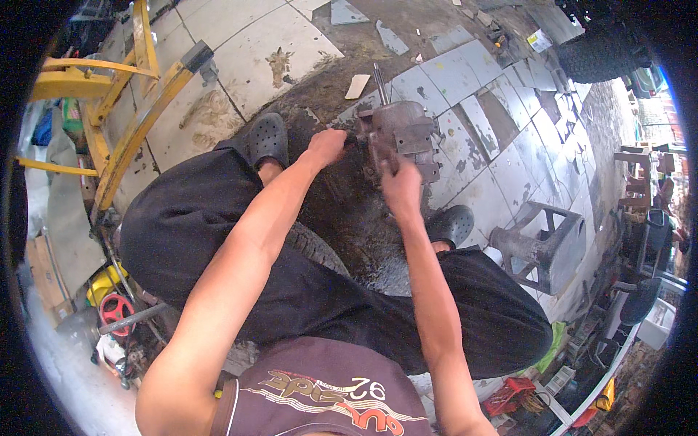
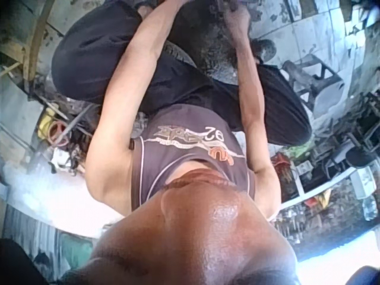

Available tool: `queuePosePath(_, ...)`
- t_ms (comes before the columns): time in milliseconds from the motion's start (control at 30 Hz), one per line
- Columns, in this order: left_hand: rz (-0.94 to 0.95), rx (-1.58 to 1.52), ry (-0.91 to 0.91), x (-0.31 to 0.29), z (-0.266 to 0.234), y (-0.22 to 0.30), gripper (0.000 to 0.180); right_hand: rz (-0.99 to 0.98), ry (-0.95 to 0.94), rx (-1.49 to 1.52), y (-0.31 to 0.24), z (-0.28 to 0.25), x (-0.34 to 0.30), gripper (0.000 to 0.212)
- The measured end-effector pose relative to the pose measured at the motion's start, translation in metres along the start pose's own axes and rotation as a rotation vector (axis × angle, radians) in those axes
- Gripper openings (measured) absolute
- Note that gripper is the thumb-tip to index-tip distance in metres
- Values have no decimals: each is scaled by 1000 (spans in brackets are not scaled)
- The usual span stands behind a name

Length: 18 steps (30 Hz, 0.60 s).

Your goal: The person sits on the floor and works on a metal mechanical part, likely a brake caliper, using a small tool to adjust or clean its components. The person holds the part with both hands and manipulates it while seated.

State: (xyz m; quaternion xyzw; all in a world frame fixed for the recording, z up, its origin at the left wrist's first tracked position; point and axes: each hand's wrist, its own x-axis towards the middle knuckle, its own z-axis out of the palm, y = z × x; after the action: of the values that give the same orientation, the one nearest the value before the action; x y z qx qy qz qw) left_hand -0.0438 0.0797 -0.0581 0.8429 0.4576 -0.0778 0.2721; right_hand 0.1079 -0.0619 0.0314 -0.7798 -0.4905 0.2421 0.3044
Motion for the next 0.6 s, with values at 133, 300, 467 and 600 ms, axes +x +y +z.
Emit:
queuePosePath(133, 21, 40, 0, 5, -2, 7, 20, -76, -183, -419, 14, 42, -3, 34)
queuePosePath(300, 4, 8, 25, -1, -3, 8, 18, 14, -379, -600, 8, 44, -13, 40)
queuePosePath(467, 16, 16, 16, 2, -5, 8, 17, -152, -356, -798, 15, 57, -16, 44)
queuePosePath(600, 18, 30, 24, 3, -3, 11, 17, -122, -307, -804, 14, 62, -8, 33)
